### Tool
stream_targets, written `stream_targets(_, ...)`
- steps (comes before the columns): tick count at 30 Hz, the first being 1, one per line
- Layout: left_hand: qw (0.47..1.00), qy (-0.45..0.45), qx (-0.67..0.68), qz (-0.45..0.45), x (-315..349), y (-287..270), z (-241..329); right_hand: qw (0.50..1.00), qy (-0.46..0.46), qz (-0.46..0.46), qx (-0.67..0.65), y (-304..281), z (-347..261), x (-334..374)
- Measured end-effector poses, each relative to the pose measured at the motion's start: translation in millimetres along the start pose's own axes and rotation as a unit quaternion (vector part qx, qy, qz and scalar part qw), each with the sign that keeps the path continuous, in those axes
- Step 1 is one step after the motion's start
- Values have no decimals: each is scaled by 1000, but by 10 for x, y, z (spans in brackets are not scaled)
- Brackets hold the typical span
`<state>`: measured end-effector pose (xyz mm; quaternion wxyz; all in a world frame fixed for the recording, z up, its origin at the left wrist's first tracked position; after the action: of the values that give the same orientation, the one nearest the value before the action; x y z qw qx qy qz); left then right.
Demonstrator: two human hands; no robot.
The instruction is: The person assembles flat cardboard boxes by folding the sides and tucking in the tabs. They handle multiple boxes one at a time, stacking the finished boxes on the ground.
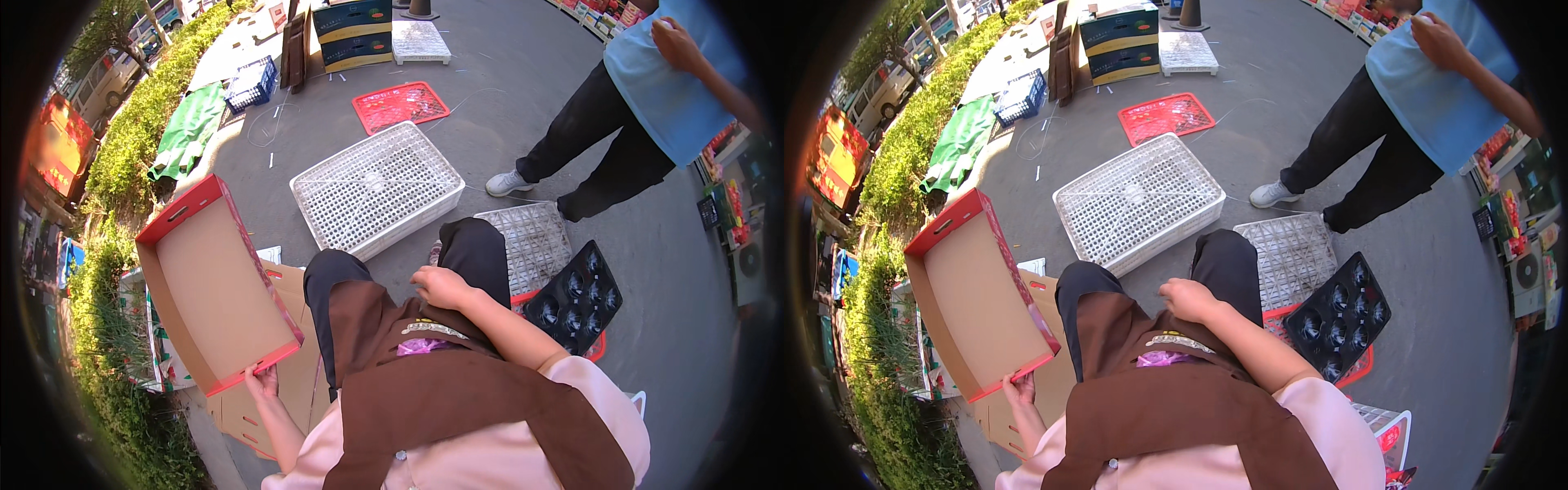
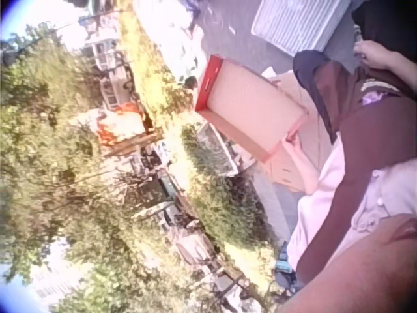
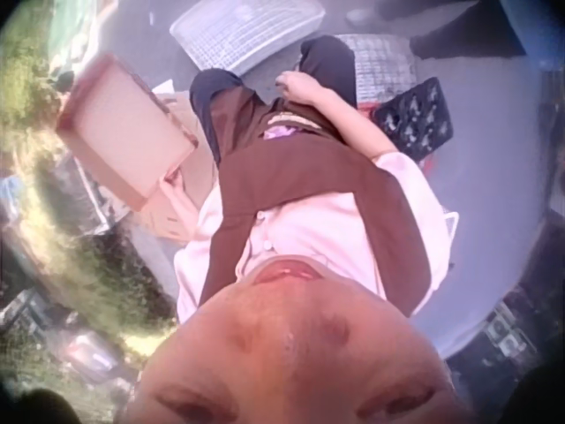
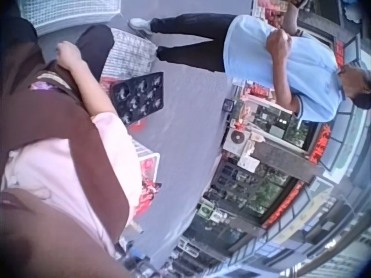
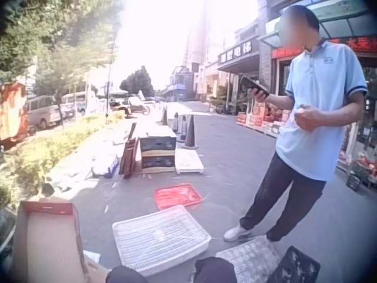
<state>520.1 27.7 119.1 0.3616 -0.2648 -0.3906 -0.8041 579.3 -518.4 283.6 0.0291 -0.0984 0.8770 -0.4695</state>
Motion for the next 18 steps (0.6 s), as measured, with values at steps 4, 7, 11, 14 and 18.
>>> stream_targets(4, 998, 18, -31, -54, 41, 723, 136, 999, 15, 26, -32, -170, 10, -25)
stream_targets(7, 994, 10, -39, -98, 104, 1171, 115, 997, 20, 56, -39, -341, 97, -45)
stream_targets(11, 995, -3, -47, -90, 62, 1139, 9, 996, 20, 83, -26, -372, 159, 42)
stream_targets(14, 996, -18, -31, -76, 162, 846, -67, 996, -27, 80, 15, -358, 3, -104)
stream_targets(18, 999, -22, -3, 40, 186, -364, 26, 997, -34, 66, 38, -201, -15, 37)
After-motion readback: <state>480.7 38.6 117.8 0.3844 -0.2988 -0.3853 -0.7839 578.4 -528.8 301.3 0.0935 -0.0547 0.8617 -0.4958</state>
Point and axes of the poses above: each hand's wrist, its own x-axis away from the middle knuckle, its own y-axis out of the palm, z = x × y, the point moved 10 cm from there along -x, towards the middle knuckle, and after that the axes turned 8 degrees about z, right-handed, at the moved point
